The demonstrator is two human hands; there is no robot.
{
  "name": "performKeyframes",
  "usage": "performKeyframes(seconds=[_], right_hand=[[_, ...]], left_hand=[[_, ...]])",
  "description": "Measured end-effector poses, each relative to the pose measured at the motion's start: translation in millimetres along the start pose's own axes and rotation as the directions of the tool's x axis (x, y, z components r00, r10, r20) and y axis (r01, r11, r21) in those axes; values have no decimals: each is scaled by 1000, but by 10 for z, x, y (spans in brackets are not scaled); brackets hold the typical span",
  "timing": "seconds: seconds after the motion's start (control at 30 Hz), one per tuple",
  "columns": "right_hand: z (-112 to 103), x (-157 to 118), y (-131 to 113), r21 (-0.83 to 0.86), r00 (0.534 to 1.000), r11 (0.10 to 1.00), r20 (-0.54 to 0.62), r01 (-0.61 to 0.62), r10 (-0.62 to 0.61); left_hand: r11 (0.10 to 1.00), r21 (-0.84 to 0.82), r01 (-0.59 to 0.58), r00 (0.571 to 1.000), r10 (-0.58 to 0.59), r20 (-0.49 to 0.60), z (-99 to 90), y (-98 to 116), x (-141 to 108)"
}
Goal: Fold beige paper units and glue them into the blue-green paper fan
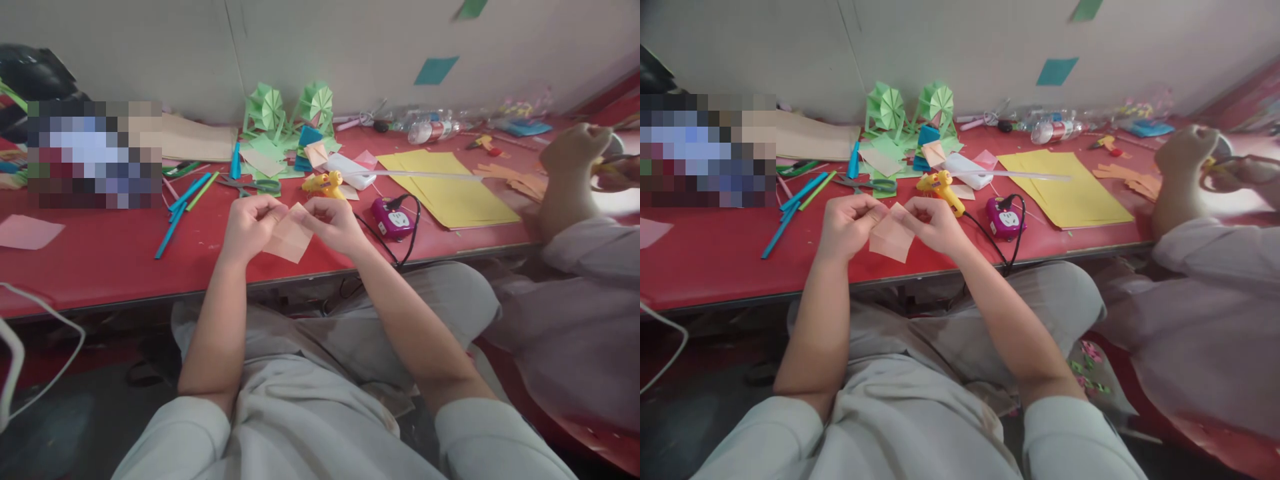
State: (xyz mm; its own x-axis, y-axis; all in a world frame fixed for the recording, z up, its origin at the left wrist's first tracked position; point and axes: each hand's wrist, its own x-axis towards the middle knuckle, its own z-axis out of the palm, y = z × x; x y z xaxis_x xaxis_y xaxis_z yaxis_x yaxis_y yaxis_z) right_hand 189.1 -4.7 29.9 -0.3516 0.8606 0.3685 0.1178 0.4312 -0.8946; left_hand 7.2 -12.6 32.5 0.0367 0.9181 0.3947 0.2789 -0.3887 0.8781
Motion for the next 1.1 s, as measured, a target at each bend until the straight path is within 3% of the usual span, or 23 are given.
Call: performKeyframes(seconds=[0.07,0.2,0.37,0.53,0.7,0.83,0.97,1.1], right_hand=[[-1,4,14,-7,999,1000,-30,24,-25],[-15,9,62,-36,985,996,-150,77,-82],[-41,14,77,24,997,999,-64,44,-42],[-41,9,72,-41,985,994,-135,104,-109],[-18,14,87,6,995,999,-94,32,-31],[-17,32,105,-73,990,996,-131,50,-60],[-10,44,115,-76,990,996,-127,50,-59],[10,53,127,-41,989,998,-137,57,-62]], left_hand=[[1000,-20,-7,1000,7,-5,6,0,-1],[992,-108,65,993,-53,108,-15,-22,2],[993,-77,93,990,-85,109,-67,-29,0],[985,-92,143,971,-121,207,-86,-34,-4],[988,-37,152,978,-145,152,-110,-73,0],[986,-36,161,965,-149,216,-118,-58,-4],[992,3,127,976,-125,178,-127,-52,2],[978,-38,207,953,-193,232,-153,-79,4]])
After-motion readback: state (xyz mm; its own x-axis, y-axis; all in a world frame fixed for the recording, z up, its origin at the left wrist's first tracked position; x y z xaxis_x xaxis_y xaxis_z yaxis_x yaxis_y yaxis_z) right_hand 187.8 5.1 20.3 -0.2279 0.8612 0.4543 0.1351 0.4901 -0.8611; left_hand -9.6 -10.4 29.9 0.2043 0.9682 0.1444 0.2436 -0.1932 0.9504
